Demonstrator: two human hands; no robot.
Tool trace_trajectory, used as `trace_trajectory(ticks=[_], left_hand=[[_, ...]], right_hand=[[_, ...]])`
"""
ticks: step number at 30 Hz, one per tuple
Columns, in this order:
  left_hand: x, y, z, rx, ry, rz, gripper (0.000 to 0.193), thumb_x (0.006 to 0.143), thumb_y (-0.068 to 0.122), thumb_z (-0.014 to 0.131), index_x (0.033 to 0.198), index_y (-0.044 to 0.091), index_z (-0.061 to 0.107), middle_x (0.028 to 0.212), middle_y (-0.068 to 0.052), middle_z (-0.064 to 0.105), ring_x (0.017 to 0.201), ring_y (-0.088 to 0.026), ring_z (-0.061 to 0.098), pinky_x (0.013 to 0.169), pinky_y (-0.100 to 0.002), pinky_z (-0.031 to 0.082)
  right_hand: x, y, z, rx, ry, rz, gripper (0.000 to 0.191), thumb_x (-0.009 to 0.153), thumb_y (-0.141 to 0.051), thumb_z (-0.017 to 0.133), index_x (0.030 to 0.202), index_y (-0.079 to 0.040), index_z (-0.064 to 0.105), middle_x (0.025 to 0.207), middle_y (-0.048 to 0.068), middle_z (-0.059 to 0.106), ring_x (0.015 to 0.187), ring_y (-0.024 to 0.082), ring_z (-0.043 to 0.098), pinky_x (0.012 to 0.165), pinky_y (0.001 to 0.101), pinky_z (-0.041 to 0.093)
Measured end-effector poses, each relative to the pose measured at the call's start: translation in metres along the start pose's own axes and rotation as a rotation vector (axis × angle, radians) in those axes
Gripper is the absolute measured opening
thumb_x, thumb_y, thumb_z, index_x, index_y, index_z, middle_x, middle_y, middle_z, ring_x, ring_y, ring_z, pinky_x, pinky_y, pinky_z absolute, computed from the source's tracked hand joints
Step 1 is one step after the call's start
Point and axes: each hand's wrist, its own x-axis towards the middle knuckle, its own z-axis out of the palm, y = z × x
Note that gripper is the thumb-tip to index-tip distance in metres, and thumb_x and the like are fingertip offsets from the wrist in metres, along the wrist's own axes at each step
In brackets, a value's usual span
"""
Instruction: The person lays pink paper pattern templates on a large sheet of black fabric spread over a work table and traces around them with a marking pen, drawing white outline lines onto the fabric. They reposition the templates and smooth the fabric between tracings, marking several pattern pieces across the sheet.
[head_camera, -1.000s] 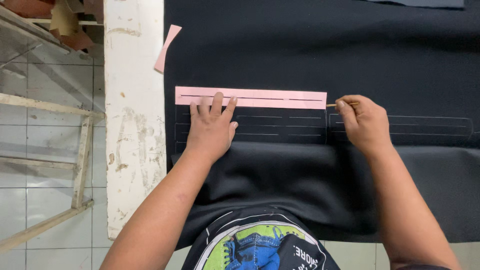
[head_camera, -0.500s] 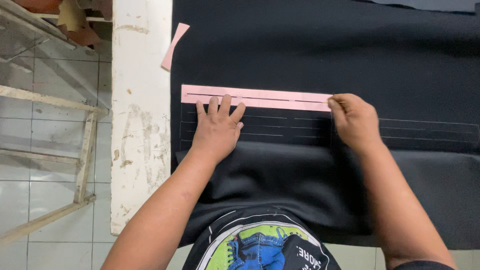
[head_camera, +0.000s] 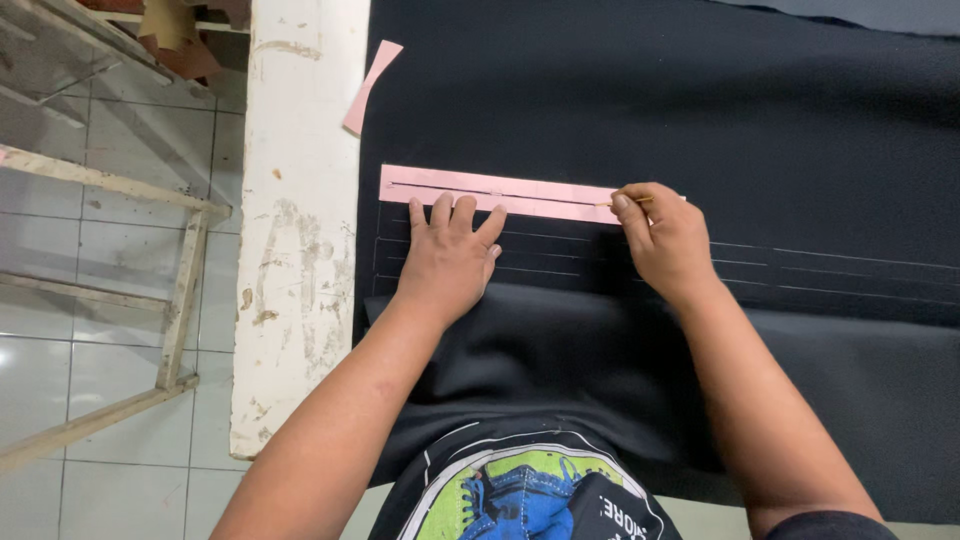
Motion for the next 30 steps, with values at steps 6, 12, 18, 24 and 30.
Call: trace_trajectory(ticks=[6, 12, 18, 24, 30], left_hand=[[0.001, -0.004, 0.003, 0.004, -0.008, -0.006, 0.052, 0.093, 0.033, 0.064, 0.142, 0.017, 0.055, 0.130, -0.017, 0.049, 0.130, -0.040, 0.043, 0.110, -0.071, 0.029], [-0.001, -0.006, 0.005, -0.044, 0.017, -0.022, 0.052, 0.092, 0.033, 0.066, 0.141, 0.019, 0.056, 0.131, -0.016, 0.049, 0.129, -0.039, 0.043, 0.111, -0.071, 0.029], [-0.002, -0.010, 0.010, -0.063, 0.056, -0.018, 0.056, 0.090, 0.033, 0.068, 0.142, 0.019, 0.056, 0.131, -0.015, 0.049, 0.129, -0.039, 0.043, 0.111, -0.072, 0.028], [-0.005, -0.014, 0.013, -0.042, 0.069, -0.029, 0.051, 0.094, 0.034, 0.065, 0.143, 0.019, 0.057, 0.140, -0.017, 0.045, 0.137, -0.041, 0.038, 0.113, -0.074, 0.026], [-0.005, -0.016, 0.009, -0.010, 0.007, -0.040, 0.059, 0.093, 0.035, 0.063, 0.146, 0.013, 0.049, 0.151, -0.020, 0.037, 0.145, -0.043, 0.031, 0.113, -0.073, 0.024]], right_hand=[[0.006, -0.006, 0.011, -0.101, 0.029, -0.129, 0.012, 0.102, -0.013, 0.068, 0.104, -0.002, 0.071, 0.095, 0.013, 0.073, 0.083, 0.028, 0.071, 0.073, 0.0371, 0.056], [0.030, -0.038, 0.057, 0.022, -0.089, -0.282, 0.011, 0.100, -0.013, 0.069, 0.103, -0.002, 0.071, 0.096, 0.014, 0.073, 0.090, 0.031, 0.071, 0.077, 0.0392, 0.055], [0.050, -0.067, 0.064, 0.070, -0.150, -0.178, 0.014, 0.099, -0.015, 0.068, 0.104, -0.003, 0.073, 0.097, 0.014, 0.074, 0.086, 0.030, 0.073, 0.075, 0.0385, 0.057], [0.065, -0.092, 0.084, 0.277, -0.254, -0.230, 0.020, 0.099, -0.016, 0.064, 0.112, -0.002, 0.072, 0.104, 0.014, 0.075, 0.091, 0.026, 0.074, 0.079, 0.0359, 0.058], [0.082, -0.116, 0.111, 0.153, -0.325, -0.313, 0.021, 0.097, -0.016, 0.064, 0.109, -0.005, 0.078, 0.098, 0.012, 0.077, 0.092, 0.029, 0.072, 0.084, 0.0412, 0.057]])
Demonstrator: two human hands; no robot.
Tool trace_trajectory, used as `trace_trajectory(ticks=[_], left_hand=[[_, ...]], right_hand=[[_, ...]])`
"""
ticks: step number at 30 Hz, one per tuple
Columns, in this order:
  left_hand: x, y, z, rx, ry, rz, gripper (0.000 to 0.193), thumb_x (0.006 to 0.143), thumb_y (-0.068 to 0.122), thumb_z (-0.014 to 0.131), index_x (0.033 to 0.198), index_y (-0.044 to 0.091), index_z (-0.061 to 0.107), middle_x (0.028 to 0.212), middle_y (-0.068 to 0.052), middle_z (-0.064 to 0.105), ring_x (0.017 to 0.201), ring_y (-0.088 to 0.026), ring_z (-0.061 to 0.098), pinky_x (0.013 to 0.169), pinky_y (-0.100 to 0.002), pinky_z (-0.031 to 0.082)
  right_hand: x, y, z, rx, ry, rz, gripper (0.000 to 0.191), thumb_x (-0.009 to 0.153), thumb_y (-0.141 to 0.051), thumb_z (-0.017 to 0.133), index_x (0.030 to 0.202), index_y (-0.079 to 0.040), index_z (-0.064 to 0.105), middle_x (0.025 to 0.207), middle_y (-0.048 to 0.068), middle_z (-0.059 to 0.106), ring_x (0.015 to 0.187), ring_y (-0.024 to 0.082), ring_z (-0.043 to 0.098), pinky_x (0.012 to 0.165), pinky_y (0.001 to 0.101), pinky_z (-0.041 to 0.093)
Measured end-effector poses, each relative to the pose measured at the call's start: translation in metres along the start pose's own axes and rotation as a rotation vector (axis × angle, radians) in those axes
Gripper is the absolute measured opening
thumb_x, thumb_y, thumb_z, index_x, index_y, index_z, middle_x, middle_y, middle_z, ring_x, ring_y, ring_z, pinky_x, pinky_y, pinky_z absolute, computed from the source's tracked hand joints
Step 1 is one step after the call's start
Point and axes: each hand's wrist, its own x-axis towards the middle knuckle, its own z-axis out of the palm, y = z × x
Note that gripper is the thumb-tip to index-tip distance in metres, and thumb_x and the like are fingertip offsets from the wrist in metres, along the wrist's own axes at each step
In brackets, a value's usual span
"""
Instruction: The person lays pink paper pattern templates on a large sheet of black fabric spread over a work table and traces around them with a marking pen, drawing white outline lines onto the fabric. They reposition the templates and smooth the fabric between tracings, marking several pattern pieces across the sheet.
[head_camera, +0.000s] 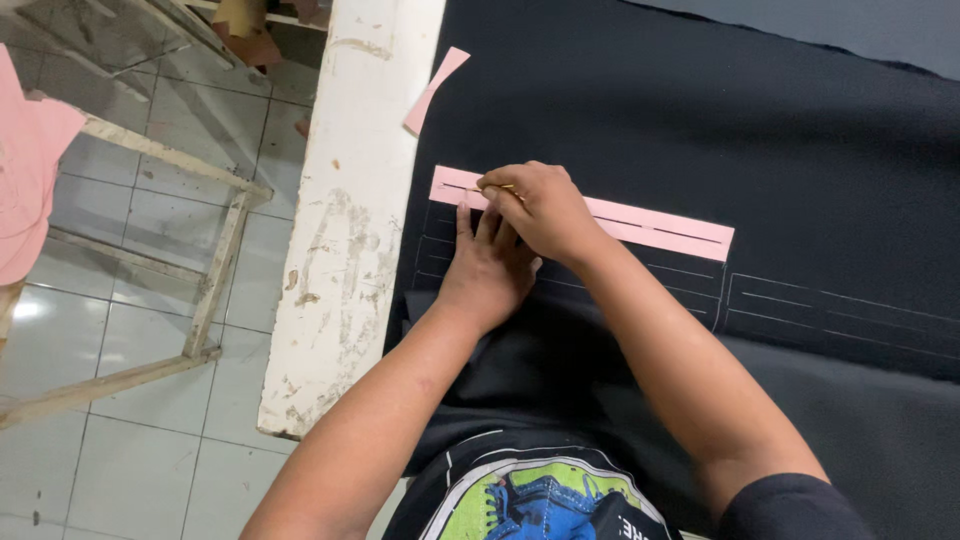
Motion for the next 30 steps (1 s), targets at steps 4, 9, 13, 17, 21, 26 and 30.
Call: trace_trajectory(ticks=[4, 9, 13, 17, 21, 26, 30], left_hand=[[0.000, -0.001, 0.001, 0.030, 0.046, -0.003, 0.067, 0.097, 0.037, 0.060, 0.150, 0.002, 0.039, 0.153, -0.021, 0.037, 0.146, -0.043, 0.032, 0.116, -0.070, 0.025], [0.002, -0.001, 0.001, 0.040, 0.064, 0.008, 0.067, 0.091, 0.037, 0.060, 0.146, 0.004, 0.040, 0.150, -0.019, 0.039, 0.142, -0.043, 0.033, 0.111, -0.068, 0.025], [0.001, 0.001, 0.000, 0.034, -0.059, -0.023, 0.059, 0.097, 0.039, 0.059, 0.148, 0.012, 0.044, 0.148, -0.019, 0.041, 0.141, -0.040, 0.036, 0.115, -0.070, 0.023], [-0.006, 0.000, 0.004, -0.001, 0.024, -0.009, 0.055, 0.096, 0.038, 0.060, 0.147, 0.023, 0.049, 0.145, -0.015, 0.043, 0.141, -0.039, 0.038, 0.116, -0.071, 0.023], [-0.008, 0.002, 0.013, -0.028, 0.063, -0.014, 0.057, 0.095, 0.040, 0.059, 0.148, 0.023, 0.049, 0.144, -0.016, 0.043, 0.141, -0.040, 0.036, 0.116, -0.070, 0.020], [-0.010, 0.005, 0.018, -0.018, 0.033, -0.004, 0.056, 0.099, 0.039, 0.055, 0.151, 0.021, 0.046, 0.146, -0.015, 0.036, 0.143, -0.039, 0.027, 0.119, -0.069, 0.014], [-0.011, 0.005, 0.022, 0.001, 0.041, 0.017, 0.057, 0.100, 0.039, 0.053, 0.154, 0.021, 0.042, 0.148, -0.015, 0.028, 0.144, -0.040, 0.022, 0.119, -0.068, 0.011]], right_hand=[[0.011, -0.008, 0.013, -0.042, 0.008, -0.107, 0.020, 0.099, -0.019, 0.064, 0.108, -0.007, 0.077, 0.102, 0.008, 0.078, 0.096, 0.027, 0.071, 0.088, 0.0412, 0.053], [0.009, -0.010, 0.014, -0.178, 0.003, -0.221, 0.017, 0.099, -0.018, 0.064, 0.105, -0.009, 0.077, 0.100, 0.006, 0.078, 0.098, 0.024, 0.069, 0.096, 0.0455, 0.044], [-0.013, -0.002, -0.011, -0.461, -0.002, -0.160, 0.014, 0.097, -0.020, 0.066, 0.097, -0.009, 0.075, 0.097, 0.005, 0.076, 0.094, 0.023, 0.070, 0.102, 0.0453, 0.045], [-0.044, 0.009, -0.037, -0.424, 0.058, -0.082, 0.012, 0.098, -0.017, 0.065, 0.097, -0.009, 0.074, 0.097, 0.005, 0.076, 0.093, 0.024, 0.071, 0.099, 0.0430, 0.047], [-0.072, 0.027, -0.039, 0.133, 0.153, 0.353, 0.017, 0.102, -0.018, 0.062, 0.107, -0.004, 0.069, 0.092, 0.009, 0.070, 0.081, 0.020, 0.068, 0.077, 0.0364, 0.055], [-0.125, 0.072, -0.090, -0.332, 0.361, 0.518, 0.024, 0.103, -0.009, 0.055, 0.121, -0.003, 0.070, 0.113, 0.016, 0.070, 0.096, 0.026, 0.069, 0.085, 0.0391, 0.055], [-0.156, 0.089, -0.115, -0.550, 0.364, 0.776, 0.034, 0.100, -0.021, 0.070, 0.125, 0.002, 0.068, 0.106, 0.019, 0.072, 0.085, 0.029, 0.069, 0.074, 0.0396, 0.053]])
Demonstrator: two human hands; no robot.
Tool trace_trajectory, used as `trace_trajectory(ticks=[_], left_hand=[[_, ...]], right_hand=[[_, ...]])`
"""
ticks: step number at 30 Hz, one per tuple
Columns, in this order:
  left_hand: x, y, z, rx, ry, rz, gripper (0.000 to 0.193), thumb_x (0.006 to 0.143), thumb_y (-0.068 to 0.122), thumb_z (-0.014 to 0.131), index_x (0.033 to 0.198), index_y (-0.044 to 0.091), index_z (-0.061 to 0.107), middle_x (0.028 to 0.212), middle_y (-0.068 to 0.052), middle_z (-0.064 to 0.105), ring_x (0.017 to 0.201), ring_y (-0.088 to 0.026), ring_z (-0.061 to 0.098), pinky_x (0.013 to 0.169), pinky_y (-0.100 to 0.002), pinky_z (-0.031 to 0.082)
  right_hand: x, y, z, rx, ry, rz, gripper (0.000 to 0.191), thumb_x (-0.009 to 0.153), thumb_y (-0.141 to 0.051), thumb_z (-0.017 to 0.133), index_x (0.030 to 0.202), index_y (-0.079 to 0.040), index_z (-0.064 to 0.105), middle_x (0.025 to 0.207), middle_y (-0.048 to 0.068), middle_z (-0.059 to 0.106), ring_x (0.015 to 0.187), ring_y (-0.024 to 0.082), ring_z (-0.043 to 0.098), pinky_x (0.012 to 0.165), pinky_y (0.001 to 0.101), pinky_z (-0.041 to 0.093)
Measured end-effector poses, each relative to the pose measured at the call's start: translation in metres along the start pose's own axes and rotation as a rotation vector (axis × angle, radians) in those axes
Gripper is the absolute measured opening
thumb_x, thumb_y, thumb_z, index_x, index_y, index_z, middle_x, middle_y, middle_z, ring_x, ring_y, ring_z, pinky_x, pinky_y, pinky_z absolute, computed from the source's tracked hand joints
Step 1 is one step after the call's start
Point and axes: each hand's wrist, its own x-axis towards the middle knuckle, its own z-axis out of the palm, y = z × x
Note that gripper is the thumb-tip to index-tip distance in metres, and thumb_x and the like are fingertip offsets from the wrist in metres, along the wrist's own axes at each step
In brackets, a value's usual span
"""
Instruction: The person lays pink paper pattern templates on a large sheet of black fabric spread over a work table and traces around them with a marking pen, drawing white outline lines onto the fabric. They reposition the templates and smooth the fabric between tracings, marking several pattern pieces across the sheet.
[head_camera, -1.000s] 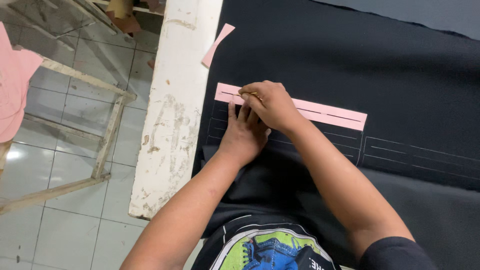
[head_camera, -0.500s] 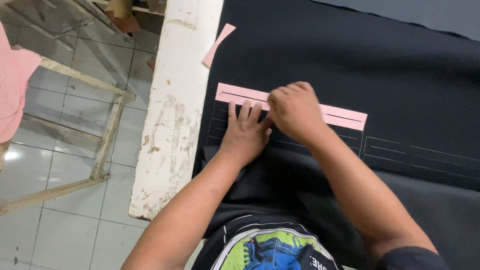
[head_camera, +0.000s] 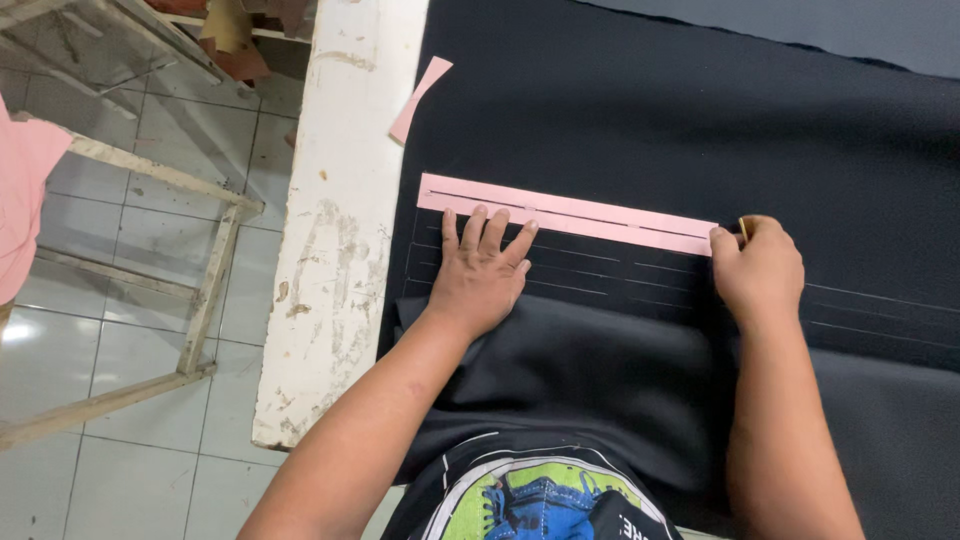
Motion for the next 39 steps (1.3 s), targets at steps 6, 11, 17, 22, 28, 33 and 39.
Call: trace_trajectory(ticks=[6, 11, 17, 22, 28, 33, 39], left_hand=[[-0.002, 0.001, 0.006, -0.020, 0.015, -0.010, 0.057, 0.102, 0.041, 0.053, 0.154, 0.023, 0.041, 0.146, -0.013, 0.027, 0.144, -0.038, 0.022, 0.122, -0.068, 0.009], [-0.002, -0.001, 0.005, -0.045, 0.090, 0.028, 0.063, 0.099, 0.038, 0.058, 0.155, 0.018, 0.041, 0.149, -0.015, 0.029, 0.145, -0.037, 0.023, 0.123, -0.068, 0.010], [0.016, -0.007, -0.001, -0.065, 0.026, 0.091, 0.070, 0.101, 0.042, 0.060, 0.159, 0.012, 0.035, 0.164, -0.017, 0.026, 0.155, -0.035, 0.020, 0.128, -0.059, 0.011], [0.034, -0.017, -0.008, -0.036, -0.081, 0.071, 0.075, 0.097, 0.051, 0.055, 0.160, 0.019, 0.030, 0.168, -0.013, 0.014, 0.156, -0.033, 0.008, 0.124, -0.060, 0.005], [0.031, -0.019, -0.010, -0.031, -0.111, 0.029, 0.079, 0.099, 0.057, 0.049, 0.162, 0.017, 0.026, 0.169, -0.012, 0.014, 0.156, -0.034, 0.008, 0.126, -0.055, 0.004], [0.030, -0.019, -0.009, -0.032, -0.092, 0.012, 0.081, 0.098, 0.059, 0.049, 0.161, 0.013, 0.028, 0.168, -0.012, 0.018, 0.155, -0.034, 0.010, 0.127, -0.053, 0.005], [0.029, -0.019, -0.011, -0.064, -0.043, 0.018, 0.081, 0.096, 0.057, 0.055, 0.159, 0.011, 0.032, 0.167, -0.012, 0.023, 0.155, -0.035, 0.016, 0.127, -0.053, 0.008]], right_hand=[[-0.006, 0.009, 0.002, 0.624, -0.197, 0.345, 0.028, 0.097, -0.016, 0.071, 0.119, 0.001, 0.068, 0.089, 0.007, 0.069, 0.065, 0.008, 0.060, 0.059, 0.0237, 0.049], [0.004, 0.022, -0.008, 0.920, -0.226, 0.361, 0.011, 0.103, -0.016, 0.068, 0.106, -0.006, 0.067, 0.076, 0.003, 0.061, 0.056, 0.006, 0.051, 0.046, 0.0205, 0.035], [0.019, 0.017, -0.004, 1.037, -0.179, 0.321, 0.006, 0.103, -0.011, 0.065, 0.105, -0.005, 0.067, 0.081, 0.001, 0.066, 0.060, 0.004, 0.059, 0.048, 0.0164, 0.041], [0.025, 0.011, 0.003, 0.973, -0.218, 0.311, 0.008, 0.102, -0.009, 0.066, 0.106, -0.003, 0.068, 0.082, 0.002, 0.067, 0.060, 0.004, 0.059, 0.048, 0.0164, 0.039], [0.025, 0.005, 0.005, 0.915, -0.207, 0.317, 0.009, 0.102, -0.010, 0.067, 0.107, -0.003, 0.070, 0.082, 0.003, 0.069, 0.061, 0.004, 0.060, 0.046, 0.0165, 0.039], [0.022, -0.004, 0.000, 0.892, -0.200, 0.314, 0.009, 0.100, -0.010, 0.069, 0.106, -0.003, 0.071, 0.083, 0.002, 0.070, 0.062, 0.004, 0.062, 0.047, 0.0161, 0.040], [0.023, -0.004, -0.001, 0.772, -0.151, 0.302, 0.015, 0.100, -0.011, 0.069, 0.111, -0.003, 0.074, 0.084, 0.002, 0.071, 0.064, 0.004, 0.062, 0.051, 0.0172, 0.042]])
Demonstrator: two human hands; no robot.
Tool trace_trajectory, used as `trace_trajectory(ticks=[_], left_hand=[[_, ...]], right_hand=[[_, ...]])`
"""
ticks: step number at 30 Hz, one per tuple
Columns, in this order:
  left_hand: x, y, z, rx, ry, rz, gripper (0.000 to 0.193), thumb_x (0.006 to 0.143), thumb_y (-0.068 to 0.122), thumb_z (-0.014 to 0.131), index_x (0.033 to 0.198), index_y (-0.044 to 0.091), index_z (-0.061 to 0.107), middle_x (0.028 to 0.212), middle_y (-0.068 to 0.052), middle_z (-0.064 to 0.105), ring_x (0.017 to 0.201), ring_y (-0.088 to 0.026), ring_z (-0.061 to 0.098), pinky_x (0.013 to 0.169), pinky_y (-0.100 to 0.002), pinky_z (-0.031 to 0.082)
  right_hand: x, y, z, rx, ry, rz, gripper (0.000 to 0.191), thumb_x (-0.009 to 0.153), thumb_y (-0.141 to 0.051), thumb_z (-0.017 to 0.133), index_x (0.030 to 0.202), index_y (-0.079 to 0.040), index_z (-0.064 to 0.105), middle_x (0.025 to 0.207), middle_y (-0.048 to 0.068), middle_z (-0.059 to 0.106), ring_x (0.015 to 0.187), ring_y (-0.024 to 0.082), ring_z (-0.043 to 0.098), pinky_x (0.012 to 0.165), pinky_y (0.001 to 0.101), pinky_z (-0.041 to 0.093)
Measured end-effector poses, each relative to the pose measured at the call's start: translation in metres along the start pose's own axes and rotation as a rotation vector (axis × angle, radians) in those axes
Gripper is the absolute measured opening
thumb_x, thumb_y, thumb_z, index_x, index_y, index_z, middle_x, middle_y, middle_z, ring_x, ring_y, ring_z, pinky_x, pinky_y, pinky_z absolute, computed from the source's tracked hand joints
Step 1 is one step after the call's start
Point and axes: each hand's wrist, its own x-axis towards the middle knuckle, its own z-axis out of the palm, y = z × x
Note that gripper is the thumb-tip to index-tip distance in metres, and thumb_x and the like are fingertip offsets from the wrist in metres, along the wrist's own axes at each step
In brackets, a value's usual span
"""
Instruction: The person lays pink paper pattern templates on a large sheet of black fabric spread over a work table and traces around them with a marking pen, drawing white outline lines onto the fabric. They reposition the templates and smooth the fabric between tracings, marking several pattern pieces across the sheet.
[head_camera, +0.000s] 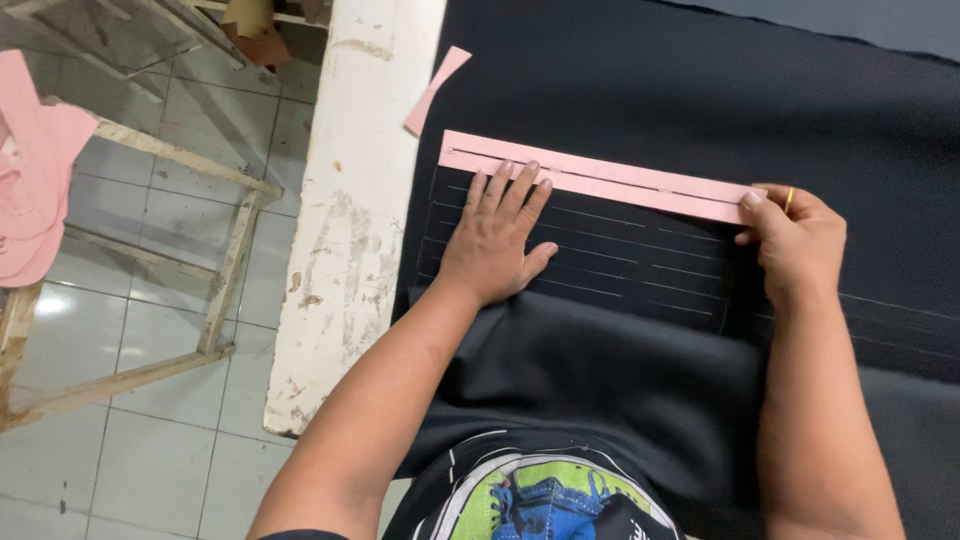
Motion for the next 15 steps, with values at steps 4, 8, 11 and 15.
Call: trace_trajectory(ticks=[4, 8, 11, 15], left_hand=[[0.001, 0.003, 0.000, -0.029, 0.017, -0.001, 0.082, 0.095, 0.055, 0.058, 0.159, 0.011, 0.033, 0.166, -0.012, 0.025, 0.154, -0.035, 0.018, 0.127, -0.053, 0.009], [0.004, 0.005, 0.000, -0.024, 0.012, 0.001, 0.082, 0.094, 0.055, 0.059, 0.159, 0.010, 0.034, 0.166, -0.013, 0.025, 0.154, -0.035, 0.019, 0.126, -0.054, 0.010], [0.004, 0.007, 0.001, -0.023, 0.005, -0.002, 0.082, 0.095, 0.055, 0.058, 0.159, 0.009, 0.034, 0.165, -0.013, 0.025, 0.154, -0.035, 0.018, 0.126, -0.053, 0.010], [0.004, 0.008, 0.002, -0.042, 0.001, -0.010, 0.083, 0.094, 0.055, 0.057, 0.159, 0.010, 0.034, 0.165, -0.014, 0.025, 0.154, -0.035, 0.017, 0.126, -0.053, 0.009]], right_hand=[[0.010, 0.006, -0.004, -0.080, 0.018, -0.074, 0.018, 0.100, -0.012, 0.071, 0.115, -0.003, 0.076, 0.086, 0.003, 0.071, 0.067, 0.005, 0.060, 0.058, 0.0185, 0.047], [0.017, 0.014, -0.002, -0.103, 0.064, -0.158, 0.018, 0.096, -0.011, 0.075, 0.110, -0.001, 0.072, 0.086, 0.003, 0.073, 0.066, 0.005, 0.064, 0.060, 0.0193, 0.052], [0.019, 0.015, 0.000, -0.039, 0.063, -0.167, 0.016, 0.096, -0.011, 0.076, 0.108, 0.000, 0.073, 0.087, 0.003, 0.072, 0.067, 0.006, 0.062, 0.060, 0.0206, 0.051], [0.016, 0.015, -0.001, -0.096, 0.078, -0.151, 0.016, 0.095, -0.010, 0.076, 0.108, 0.000, 0.074, 0.086, 0.004, 0.072, 0.067, 0.006, 0.063, 0.060, 0.0208, 0.051]])
